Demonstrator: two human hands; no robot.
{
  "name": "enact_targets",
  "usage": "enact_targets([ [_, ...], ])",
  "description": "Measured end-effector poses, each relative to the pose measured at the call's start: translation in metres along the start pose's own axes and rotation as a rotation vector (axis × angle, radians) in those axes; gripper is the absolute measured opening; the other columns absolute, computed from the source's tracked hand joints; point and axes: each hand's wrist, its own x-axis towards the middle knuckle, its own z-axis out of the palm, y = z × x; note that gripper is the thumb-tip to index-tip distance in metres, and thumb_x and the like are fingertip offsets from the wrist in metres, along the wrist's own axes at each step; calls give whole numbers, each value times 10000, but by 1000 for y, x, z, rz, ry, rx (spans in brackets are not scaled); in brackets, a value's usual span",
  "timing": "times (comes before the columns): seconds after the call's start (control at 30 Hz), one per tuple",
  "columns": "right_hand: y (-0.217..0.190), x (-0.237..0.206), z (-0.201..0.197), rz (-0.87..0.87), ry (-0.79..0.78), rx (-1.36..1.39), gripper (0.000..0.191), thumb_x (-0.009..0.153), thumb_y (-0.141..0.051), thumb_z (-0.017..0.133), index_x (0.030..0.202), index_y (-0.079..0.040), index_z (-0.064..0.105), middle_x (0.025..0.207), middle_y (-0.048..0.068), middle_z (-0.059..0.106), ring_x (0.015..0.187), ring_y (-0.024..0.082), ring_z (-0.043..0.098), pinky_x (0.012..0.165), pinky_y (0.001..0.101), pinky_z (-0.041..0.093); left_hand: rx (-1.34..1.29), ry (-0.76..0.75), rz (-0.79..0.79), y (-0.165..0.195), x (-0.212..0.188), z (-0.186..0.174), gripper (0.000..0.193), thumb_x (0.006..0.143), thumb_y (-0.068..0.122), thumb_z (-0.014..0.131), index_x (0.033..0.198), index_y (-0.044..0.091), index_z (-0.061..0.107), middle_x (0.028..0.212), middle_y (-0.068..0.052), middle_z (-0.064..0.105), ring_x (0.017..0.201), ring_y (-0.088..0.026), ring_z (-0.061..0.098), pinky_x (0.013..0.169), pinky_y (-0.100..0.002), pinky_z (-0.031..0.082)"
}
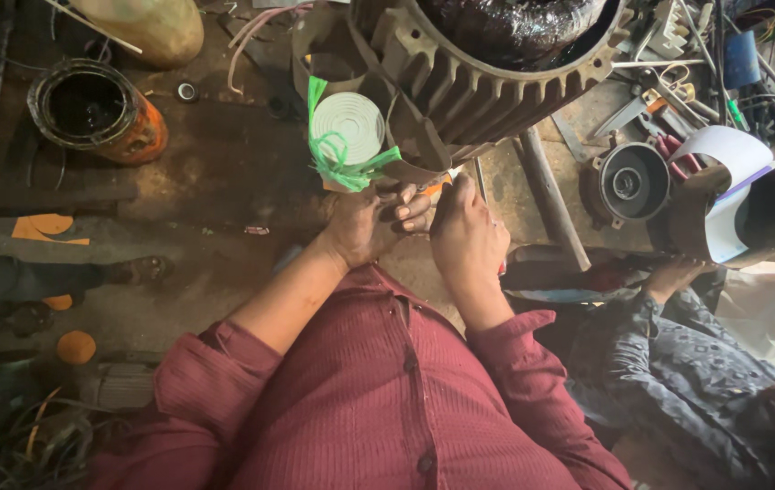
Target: The person works on an electric motor at a cluttered workbench, using a spanner to loosen and turn bolts on the motor housing, repositioning the wrench repeatedly, and later using a hammer to strike the motor assembly while steadying it with the other hand.
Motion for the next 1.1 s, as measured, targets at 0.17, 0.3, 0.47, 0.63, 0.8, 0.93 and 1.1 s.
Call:
enact_targets([
  [0.17, 0, -4, -6, -35, -7, 27, 398, 1007, -211, 484, 1358, -36, 556, 1010, 233, 725, 861, 467, 689, 715, 577, 519, -23, 50, -10, -1, -1, 0, 539, 964, 608, 613, 906, 73, 573, 815, -9, 484, 814, -169, 452, 815, -303, 406],
  [0.3, 2, 1, -3, -22, -44, 91, 348, 1011, -199, 479, 1304, -37, 572, 977, 231, 724, 841, 477, 680, 701, 580, 504, 32, -5, -3, 1, 0, 1, 497, 943, 573, 660, 934, 86, 565, 840, 4, 474, 858, -167, 450, 873, -309, 419],
  [0.47, 2, 4, 7, -38, 16, 65, 266, 1009, -195, 516, 1211, -34, 578, 908, 235, 714, 809, 483, 676, 675, 582, 497, 6, 47, -13, 3, -1, 5, 515, 935, 578, 684, 906, 77, 566, 827, -6, 482, 824, -157, 455, 801, -283, 406],
  [0.63, 8, 5, 12, -24, 47, 62, 173, 1011, -253, 563, 1064, -89, 576, 809, 205, 709, 748, 476, 665, 646, 584, 482, 14, 0, 18, 2, -1, 9, 480, 957, 535, 677, 916, 71, 561, 828, -4, 473, 823, -158, 451, 813, -289, 407],
  [0.8, 21, 6, 15, -73, 13, 55, 191, 1022, -280, 582, 988, -96, 545, 759, 192, 697, 707, 468, 665, 611, 578, 481, 64, 45, 19, 4, -1, 9, 469, 1001, 511, 628, 899, 58, 565, 803, -5, 461, 790, -155, 448, 804, -293, 420],
  [0.93, 34, 7, 18, -127, -9, -19, 146, 997, -226, 608, 985, -99, 538, 736, 168, 695, 680, 445, 669, 592, 565, 487, 95, 36, 49, 2, 0, 9, 413, 1030, 460, 643, 925, 68, 565, 830, 15, 451, 793, -110, 416, 752, -275, 383],
  [1.1, 45, 9, 19, -184, -6, -23, 112, 952, -181, 628, 1003, -110, 556, 738, 153, 689, 689, 410, 677, 603, 531, 506, 96, 72, 46, -1, -1, 9, 416, 995, 476, 665, 925, 73, 584, 819, 18, 473, 776, -105, 417, 745, -278, 388],
])
